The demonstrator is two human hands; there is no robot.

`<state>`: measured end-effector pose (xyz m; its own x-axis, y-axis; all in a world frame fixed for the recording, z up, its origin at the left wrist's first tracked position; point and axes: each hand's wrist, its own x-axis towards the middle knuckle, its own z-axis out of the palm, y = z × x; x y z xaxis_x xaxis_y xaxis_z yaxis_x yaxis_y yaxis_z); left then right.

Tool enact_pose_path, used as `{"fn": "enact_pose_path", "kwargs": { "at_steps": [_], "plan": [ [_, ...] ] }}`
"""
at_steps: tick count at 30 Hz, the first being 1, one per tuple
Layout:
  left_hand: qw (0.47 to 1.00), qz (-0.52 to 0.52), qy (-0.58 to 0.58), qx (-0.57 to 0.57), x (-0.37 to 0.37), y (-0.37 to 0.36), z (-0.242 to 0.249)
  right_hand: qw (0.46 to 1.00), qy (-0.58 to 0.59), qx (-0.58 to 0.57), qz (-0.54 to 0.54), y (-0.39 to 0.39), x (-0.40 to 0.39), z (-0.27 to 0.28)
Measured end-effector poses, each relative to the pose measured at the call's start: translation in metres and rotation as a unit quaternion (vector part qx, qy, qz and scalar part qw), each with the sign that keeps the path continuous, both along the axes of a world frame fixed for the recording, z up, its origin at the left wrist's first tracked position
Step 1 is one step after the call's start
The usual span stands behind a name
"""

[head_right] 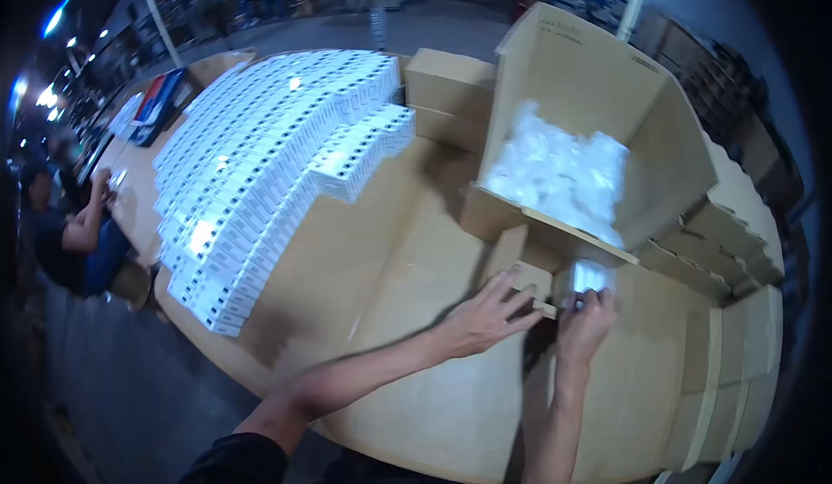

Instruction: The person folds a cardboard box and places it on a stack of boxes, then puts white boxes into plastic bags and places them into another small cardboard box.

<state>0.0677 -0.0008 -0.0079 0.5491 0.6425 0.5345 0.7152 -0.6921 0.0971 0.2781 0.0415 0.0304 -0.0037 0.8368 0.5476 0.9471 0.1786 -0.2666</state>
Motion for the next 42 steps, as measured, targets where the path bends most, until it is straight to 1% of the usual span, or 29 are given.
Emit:
{"fn": "enact_pose_path", "kwargs": {
  "at_steps": [2, 3, 4, 5, 8, 11, 12, 14, 15, 17, 20, 23, 24, 25, 28, 31, 32, 35, 38, 40, 41, 42],
  "plan": [
    [1.000, -0.016, -0.010, -0.011, -0.004, 0.003, 0.003, 1.000, -0.014, -0.010, -0.024, 0.000, -0.001, -0.002],
    [0.999, -0.024, -0.018, -0.010, -0.007, 0.003, 0.004, 0.998, -0.030, -0.036, -0.031, -0.004, -0.006, 0.005],
    [0.999, -0.001, -0.036, 0.020, -0.010, -0.002, 0.007, 0.996, -0.048, -0.060, -0.040, -0.009, -0.008, 0.016],
    [0.999, -0.014, -0.044, 0.023, -0.017, -0.008, 0.008, 0.993, -0.069, -0.084, -0.051, -0.013, -0.012, 0.023],
    [0.997, -0.053, -0.062, 0.016, -0.056, -0.030, 0.016, 0.993, -0.100, 0.042, -0.054, -0.024, -0.024, 0.029],
    [0.999, 0.017, -0.045, 0.007, -0.117, -0.043, 0.019, 0.991, 0.038, 0.106, 0.065, -0.028, -0.066, 0.059],
    [0.997, 0.054, -0.047, -0.003, -0.139, -0.045, 0.021, 0.981, 0.099, 0.088, 0.141, -0.031, -0.093, 0.068],
    [0.991, 0.123, -0.048, -0.019, -0.181, -0.042, 0.026, 0.954, 0.145, 0.062, 0.254, -0.029, -0.148, 0.068],
    [0.984, 0.164, -0.062, -0.011, -0.199, -0.038, 0.026, 0.942, 0.081, 0.055, 0.321, -0.026, -0.175, 0.077],
    [0.964, 0.248, -0.092, 0.006, -0.232, -0.027, 0.023, 0.904, 0.106, -0.004, 0.415, -0.004, -0.222, 0.050],
    [0.940, 0.326, -0.096, 0.015, -0.270, -0.008, 0.021, 0.876, 0.026, -0.029, 0.480, 0.040, -0.284, 0.021],
    [0.937, 0.337, -0.076, 0.057, -0.292, 0.009, 0.015, 0.863, 0.036, -0.061, 0.500, 0.071, -0.327, 0.008],
    [0.937, 0.340, -0.069, 0.044, -0.297, 0.010, 0.015, 0.865, 0.018, -0.082, 0.495, 0.076, -0.334, 0.010],
    [0.937, 0.341, -0.066, 0.044, -0.300, 0.012, 0.013, 0.867, 0.009, -0.081, 0.491, 0.079, -0.338, 0.009],
    [0.933, 0.349, -0.072, 0.044, -0.300, 0.012, 0.007, 0.872, -0.024, -0.084, 0.482, 0.085, -0.343, 0.002],
    [0.930, 0.362, -0.044, 0.043, -0.299, 0.008, 0.011, 0.871, -0.047, -0.105, 0.478, 0.083, -0.342, 0.007],
    [0.928, 0.364, -0.041, 0.065, -0.298, 0.008, 0.014, 0.869, -0.043, -0.090, 0.485, 0.083, -0.341, 0.005],
    [0.924, 0.374, -0.062, 0.055, -0.300, 0.009, 0.015, 0.862, -0.023, -0.134, 0.488, 0.082, -0.340, 0.010],
    [0.923, 0.370, -0.078, 0.066, -0.295, -0.001, 0.021, 0.851, 0.071, -0.131, 0.504, 0.079, -0.331, 0.015],
    [0.924, 0.364, -0.086, 0.086, -0.287, -0.012, 0.037, 0.836, 0.166, -0.220, 0.475, 0.062, -0.315, 0.034],
    [0.926, 0.358, -0.099, 0.070, -0.278, -0.021, 0.048, 0.829, 0.214, -0.260, 0.447, 0.050, -0.300, 0.047],
    [0.924, 0.359, -0.104, 0.084, -0.270, -0.028, 0.051, 0.782, 0.273, -0.360, 0.429, 0.039, -0.288, 0.059]
  ]
}}
